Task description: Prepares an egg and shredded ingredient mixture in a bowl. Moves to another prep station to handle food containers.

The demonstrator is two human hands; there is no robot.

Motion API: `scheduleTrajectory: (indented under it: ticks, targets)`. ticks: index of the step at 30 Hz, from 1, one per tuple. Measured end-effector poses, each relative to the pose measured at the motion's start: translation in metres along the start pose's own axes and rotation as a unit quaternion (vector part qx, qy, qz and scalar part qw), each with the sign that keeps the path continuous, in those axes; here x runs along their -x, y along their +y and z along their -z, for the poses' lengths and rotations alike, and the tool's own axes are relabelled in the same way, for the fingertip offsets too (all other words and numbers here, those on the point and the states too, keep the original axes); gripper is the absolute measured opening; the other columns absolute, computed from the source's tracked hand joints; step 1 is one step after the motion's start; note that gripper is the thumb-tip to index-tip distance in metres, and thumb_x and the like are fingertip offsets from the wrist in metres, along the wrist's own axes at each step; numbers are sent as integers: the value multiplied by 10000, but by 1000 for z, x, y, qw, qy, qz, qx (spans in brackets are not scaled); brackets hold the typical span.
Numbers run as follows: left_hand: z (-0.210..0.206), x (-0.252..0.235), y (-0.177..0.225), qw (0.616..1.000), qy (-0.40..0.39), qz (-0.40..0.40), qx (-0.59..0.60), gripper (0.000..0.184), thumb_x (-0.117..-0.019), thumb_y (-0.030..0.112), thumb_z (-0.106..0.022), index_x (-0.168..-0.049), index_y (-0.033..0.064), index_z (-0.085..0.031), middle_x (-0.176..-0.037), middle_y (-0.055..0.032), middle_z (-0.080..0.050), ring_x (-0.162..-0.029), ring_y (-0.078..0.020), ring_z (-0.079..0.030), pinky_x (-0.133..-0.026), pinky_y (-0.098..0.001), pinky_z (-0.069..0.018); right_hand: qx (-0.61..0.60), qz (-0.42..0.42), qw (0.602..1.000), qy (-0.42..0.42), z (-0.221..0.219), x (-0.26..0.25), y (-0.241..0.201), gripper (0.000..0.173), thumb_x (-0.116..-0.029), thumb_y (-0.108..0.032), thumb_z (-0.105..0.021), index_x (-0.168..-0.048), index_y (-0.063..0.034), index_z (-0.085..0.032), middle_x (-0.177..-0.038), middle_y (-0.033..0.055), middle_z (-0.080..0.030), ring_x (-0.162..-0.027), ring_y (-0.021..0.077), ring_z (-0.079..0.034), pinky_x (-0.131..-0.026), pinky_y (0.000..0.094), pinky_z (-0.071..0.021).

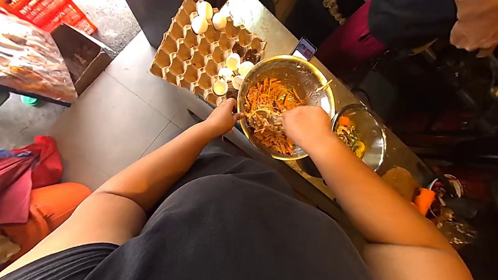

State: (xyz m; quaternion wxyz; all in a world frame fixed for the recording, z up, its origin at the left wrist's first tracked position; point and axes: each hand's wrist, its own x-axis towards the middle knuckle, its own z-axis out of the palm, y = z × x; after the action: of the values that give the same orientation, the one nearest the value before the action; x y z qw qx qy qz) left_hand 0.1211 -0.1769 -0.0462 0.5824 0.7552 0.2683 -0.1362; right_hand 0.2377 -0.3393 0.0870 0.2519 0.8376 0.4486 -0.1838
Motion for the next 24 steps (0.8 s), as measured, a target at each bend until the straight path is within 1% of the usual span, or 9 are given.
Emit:
scheduleTrajectory:
  ticks: [2,5,7,10,13,15,20,22,24]
  targets:
    - [-1,-1,0,1000,1,-4,-4,350,-1055,220,-586,-1291,-22,-493,-1251,-241,-564,-989,-322,-695,-804,-499,-618,-39,-43,998,-34,-12,-27,1,411,-1103,-294,-445,-1055,6,-722,-1063,249,-720,-1018,453,-705,-787,648,-554]
    - [-1,1,1,1000,8,-2,-8,350,-1053,229,-590,-1285,-15,-498,-1247,-238,-563,-986,-314,-698,-799,-489,-622,-64,-94,991,-64,-19,-56,19,409,-1091,-292,-475,-1076,37,-716,-1162,270,-700,-1106,466,-679,-852,681,-533]
    - [-1,1,0,1000,10,-2,-6,351,-1049,227,-598,-1289,-9,-498,-1240,-231,-570,-976,-304,-698,-789,-480,-622,-50,-114,990,-63,-12,-54,34,402,-1084,-286,-492,-1060,49,-711,-1151,280,-699,-1089,480,-680,-839,695,-527]
    - [1,-1,0,1000,4,0,-6,355,-1053,222,-590,-1301,-9,-485,-1257,-234,-556,-980,-313,-697,-782,-486,-626,-15,-128,991,-33,19,-20,54,397,-1076,-285,-517,-1006,55,-710,-1067,299,-698,-1020,505,-683,-773,700,-526]
    - [0,-1,0,1000,-1,1,-9,368,-1053,225,-589,-1305,-20,-481,-1260,-248,-557,-985,-327,-698,-795,-494,-622,17,-67,998,-6,29,27,59,400,-1084,-313,-513,-982,5,-733,-962,282,-705,-942,497,-696,-718,683,-528]
    - [1,-3,2,1000,-7,7,-17,374,-1055,223,-584,-1313,-24,-474,-1261,-254,-556,-978,-332,-698,-794,-495,-620,13,-22,1000,-4,13,47,48,376,-1082,-306,-529,-980,-18,-748,-912,258,-713,-890,480,-707,-686,662,-538]
    - [3,-9,8,998,-24,25,-58,385,-1041,224,-605,-1304,-27,-477,-1197,-238,-598,-946,-319,-705,-793,-496,-618,-42,-5,998,-42,-66,18,5,186,-1015,-94,-564,-1083,-30,-724,-994,219,-720,-956,428,-713,-729,608,-572]
    - [5,-12,6,995,-21,19,-92,380,-1030,243,-618,-1269,-30,-506,-1175,-232,-608,-931,-313,-705,-804,-499,-611,-72,-30,996,-35,-70,1,-1,211,-1031,-89,-539,-1124,-25,-718,-1042,225,-720,-1002,429,-709,-762,608,-574]
    - [6,-13,7,994,-20,17,-108,386,-1031,254,-616,-1266,-34,-513,-1202,-241,-598,-956,-325,-702,-832,-514,-607,-91,-59,993,-38,-62,-12,2,203,-991,-36,-553,-1126,-11,-702,-1049,237,-709,-1002,445,-701,-757,623,-569]
